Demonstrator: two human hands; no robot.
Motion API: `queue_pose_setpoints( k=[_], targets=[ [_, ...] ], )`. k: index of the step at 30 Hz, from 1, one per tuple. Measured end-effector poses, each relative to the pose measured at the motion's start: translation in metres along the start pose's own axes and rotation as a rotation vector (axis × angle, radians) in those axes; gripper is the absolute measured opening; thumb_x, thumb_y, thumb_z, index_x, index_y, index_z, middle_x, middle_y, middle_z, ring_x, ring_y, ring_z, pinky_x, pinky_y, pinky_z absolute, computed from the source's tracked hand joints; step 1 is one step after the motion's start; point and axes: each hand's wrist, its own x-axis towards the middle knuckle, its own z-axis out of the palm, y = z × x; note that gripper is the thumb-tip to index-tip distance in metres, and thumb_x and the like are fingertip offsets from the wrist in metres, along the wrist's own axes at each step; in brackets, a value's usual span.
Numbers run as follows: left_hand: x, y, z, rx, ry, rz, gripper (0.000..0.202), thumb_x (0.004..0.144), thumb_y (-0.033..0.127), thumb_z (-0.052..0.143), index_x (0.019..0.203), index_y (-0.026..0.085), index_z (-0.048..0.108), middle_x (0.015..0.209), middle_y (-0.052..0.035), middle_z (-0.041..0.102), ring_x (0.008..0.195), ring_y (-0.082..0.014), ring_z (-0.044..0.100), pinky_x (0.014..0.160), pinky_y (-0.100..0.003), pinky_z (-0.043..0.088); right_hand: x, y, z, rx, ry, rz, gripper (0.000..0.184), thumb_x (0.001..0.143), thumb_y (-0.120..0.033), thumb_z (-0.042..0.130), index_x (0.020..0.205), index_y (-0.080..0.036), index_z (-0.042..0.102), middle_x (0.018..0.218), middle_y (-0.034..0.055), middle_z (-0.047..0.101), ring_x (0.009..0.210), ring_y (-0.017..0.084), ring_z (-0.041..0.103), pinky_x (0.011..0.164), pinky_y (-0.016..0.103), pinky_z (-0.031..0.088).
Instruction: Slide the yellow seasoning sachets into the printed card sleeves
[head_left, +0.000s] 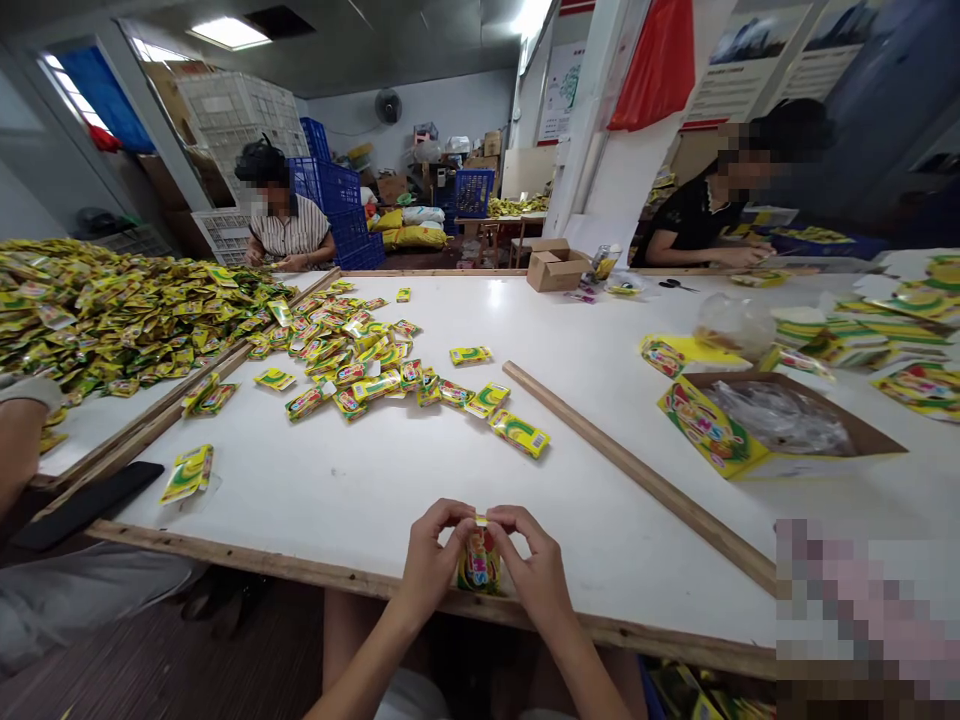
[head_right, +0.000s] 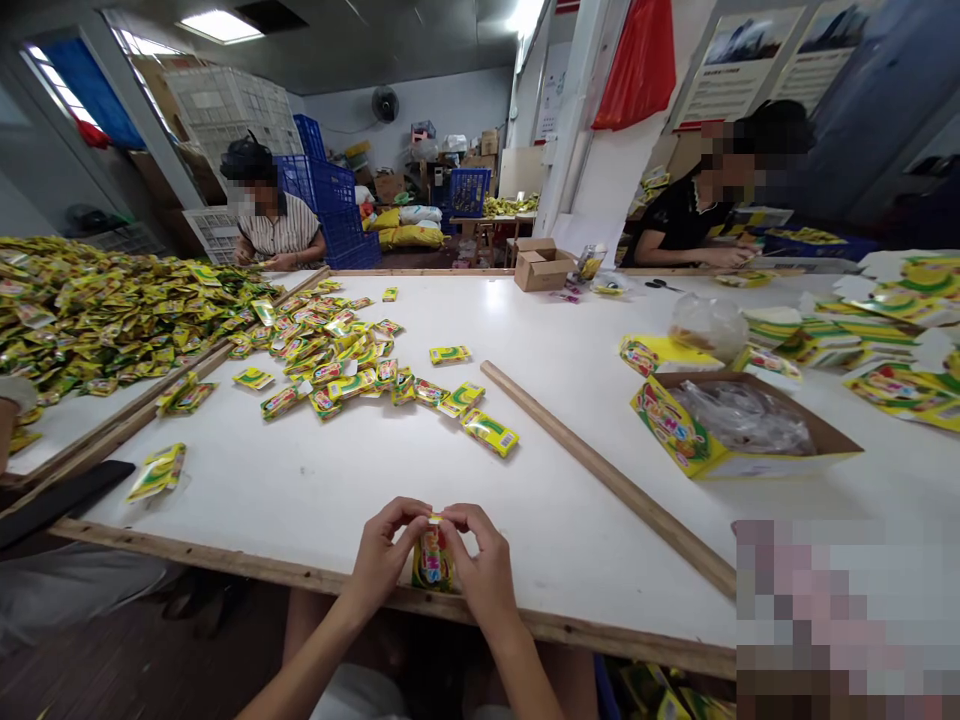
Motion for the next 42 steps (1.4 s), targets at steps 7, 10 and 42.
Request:
queue_pose_setpoints(
  k=[7,10,42],
  targets=[
    [0.007,0.001,0.003,-0.052,0.036,-0.098,0.019,0.082,0.034,0.064,0.089,0.017,0.069,0.084,-0.0058,0.07,0.079,-0.0196,0.063,0.074,-0.029,0.049,0.006,-0.003,0.0,-0.026,0.022,0.096,0.028,0.084,-0.046,0.059,0.089,-0.019,0.066,0.077,0.0048,0.067,0.074,0.021,0.061,0.072,0.032,0.05],
    [0.011,0.002,0.004,-0.065,0.041,-0.13,0.019,0.08,0.034,0.064,0.085,0.016,0.068,0.079,-0.0049,0.069,0.073,-0.0176,0.06,0.069,-0.027,0.047,0.01,-0.004,0.0,-0.002,0.02,0.129,0.029,0.082,-0.047,0.061,0.086,-0.019,0.066,0.073,0.0035,0.065,0.07,0.02,0.059,0.069,0.031,0.049],
    [-0.005,-0.004,-0.006,-0.07,-0.065,-0.1,0.033,0.085,0.033,0.061,0.115,0.02,0.06,0.095,-0.0069,0.069,0.086,-0.0189,0.063,0.079,-0.03,0.049,-0.024,0.01,-0.071,-0.07,0.151,0.143,0.039,0.079,-0.058,0.06,0.081,-0.021,0.072,0.086,0.0073,0.071,0.078,0.025,0.067,0.067,0.031,0.056]
  ],
)
